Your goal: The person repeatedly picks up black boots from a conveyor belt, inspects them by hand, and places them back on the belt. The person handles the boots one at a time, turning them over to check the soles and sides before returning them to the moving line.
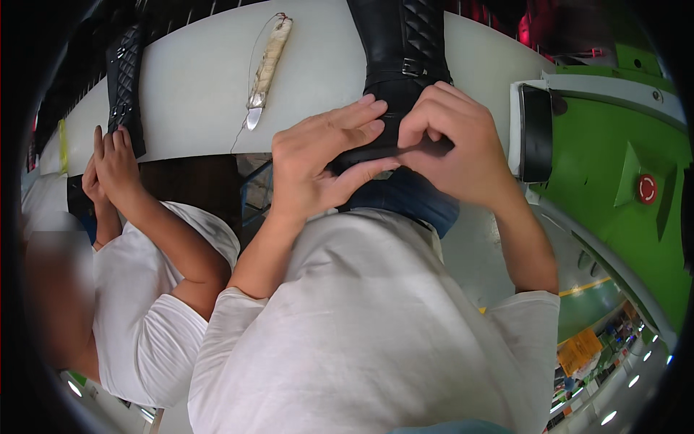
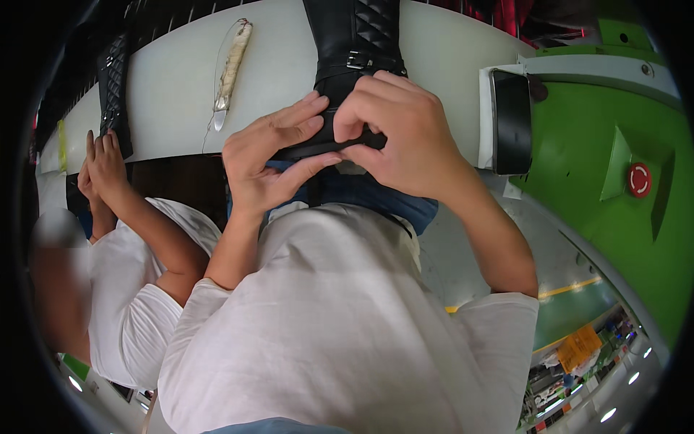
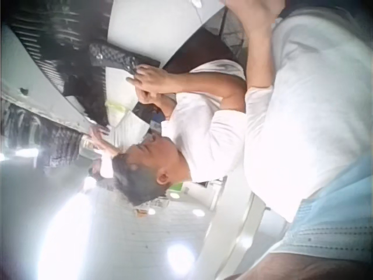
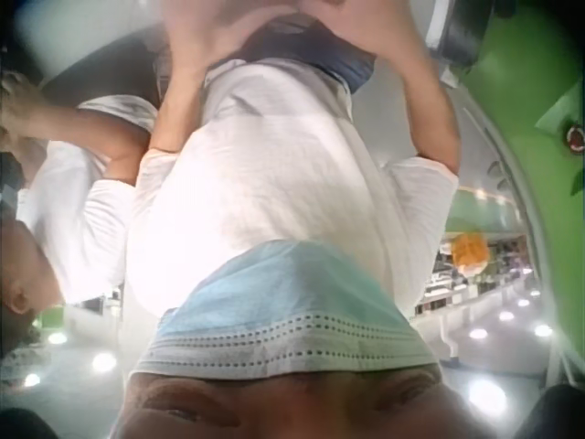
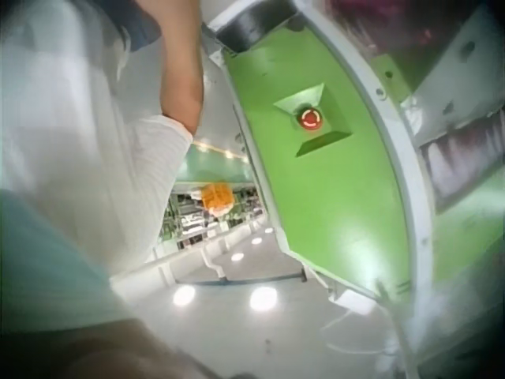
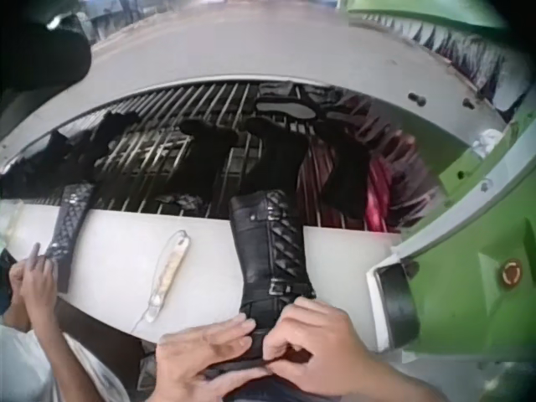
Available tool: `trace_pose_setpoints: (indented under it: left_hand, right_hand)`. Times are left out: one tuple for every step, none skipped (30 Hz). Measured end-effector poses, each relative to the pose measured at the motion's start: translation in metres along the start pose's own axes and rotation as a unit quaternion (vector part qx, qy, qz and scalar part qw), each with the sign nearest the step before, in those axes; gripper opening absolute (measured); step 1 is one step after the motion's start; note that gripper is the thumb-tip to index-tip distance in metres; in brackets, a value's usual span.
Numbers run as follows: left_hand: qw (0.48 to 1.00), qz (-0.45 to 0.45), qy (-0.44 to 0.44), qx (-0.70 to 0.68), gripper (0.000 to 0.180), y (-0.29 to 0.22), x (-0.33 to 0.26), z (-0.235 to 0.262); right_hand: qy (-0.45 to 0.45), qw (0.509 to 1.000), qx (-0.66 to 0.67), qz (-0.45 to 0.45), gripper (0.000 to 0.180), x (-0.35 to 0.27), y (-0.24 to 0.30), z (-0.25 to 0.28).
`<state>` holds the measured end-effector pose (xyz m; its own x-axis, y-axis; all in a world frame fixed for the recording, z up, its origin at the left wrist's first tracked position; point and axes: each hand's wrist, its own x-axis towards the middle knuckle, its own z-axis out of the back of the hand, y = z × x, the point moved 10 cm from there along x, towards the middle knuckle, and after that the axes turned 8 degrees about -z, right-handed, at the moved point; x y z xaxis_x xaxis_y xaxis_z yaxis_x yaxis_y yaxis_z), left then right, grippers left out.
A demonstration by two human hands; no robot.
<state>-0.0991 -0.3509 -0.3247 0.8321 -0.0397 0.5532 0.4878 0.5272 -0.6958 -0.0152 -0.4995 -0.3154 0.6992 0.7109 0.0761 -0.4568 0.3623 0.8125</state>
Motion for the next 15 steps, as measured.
trace_pose_setpoints:
  left_hand:
    - [1.000,0.009,-0.002,-0.004,0.044,0.001,0.001,0.000]
    - [1.000,0.018,-0.004,-0.007,0.043,0.002,0.002,0.001]
    - [0.999,0.030,0.003,-0.011,0.039,0.001,0.006,0.001]
    - [0.999,0.036,0.004,-0.019,0.039,0.001,0.006,0.001]
    - [0.999,0.042,0.005,-0.027,0.039,0.002,0.006,0.000]
    - [0.998,0.048,0.005,-0.035,0.039,0.003,0.007,0.000]
    - [0.998,0.043,-0.001,-0.039,0.038,0.005,0.009,0.002]
    - [0.998,0.047,0.000,-0.047,0.038,0.006,0.009,0.001]
    - [0.997,0.050,0.000,-0.055,0.038,0.007,0.008,0.001]
    - [0.997,0.052,0.001,-0.062,0.037,0.009,0.008,0.000]
    - [0.997,0.041,0.002,-0.058,0.039,0.009,0.009,0.000]
    - [0.997,0.042,0.002,-0.058,0.040,0.009,0.009,0.000]
    - [0.998,0.038,0.001,-0.054,0.041,0.008,0.010,0.001]
    - [0.998,0.033,0.000,-0.051,0.042,0.008,0.011,0.001]
    - [0.998,0.025,0.000,-0.049,0.044,0.006,0.010,0.001]
  right_hand:
    - [0.020,0.997,0.039,-0.057,0.040,0.003,-0.008,-0.001]
    - [0.004,0.997,0.049,-0.065,0.044,0.006,-0.011,0.002]
    - [-0.013,0.996,0.058,-0.072,0.048,0.007,-0.014,0.005]
    - [-0.030,0.994,0.068,-0.080,0.052,0.008,-0.018,0.009]
    - [-0.018,0.996,0.039,-0.073,0.064,0.005,-0.022,0.009]
    - [-0.014,0.999,0.034,-0.039,0.065,0.005,-0.019,0.015]
    - [-0.012,1.000,0.027,-0.007,0.066,0.006,-0.016,0.021]
    - [-0.012,1.000,0.029,0.003,0.066,0.005,-0.021,0.023]
    - [-0.011,0.999,0.030,0.010,0.065,0.001,-0.024,0.024]
    - [-0.009,0.999,0.031,0.021,0.065,0.001,-0.028,0.026]
    - [-0.010,0.999,0.039,0.037,0.064,0.001,-0.031,0.026]
    - [-0.010,0.997,0.046,0.053,0.062,-0.001,-0.033,0.026]
    - [-0.016,0.997,0.064,0.036,0.059,-0.003,-0.037,0.024]
    - [-0.031,0.996,0.073,0.026,0.059,-0.005,-0.040,0.023]
    - [-0.045,0.995,0.084,0.017,0.059,-0.008,-0.042,0.022]
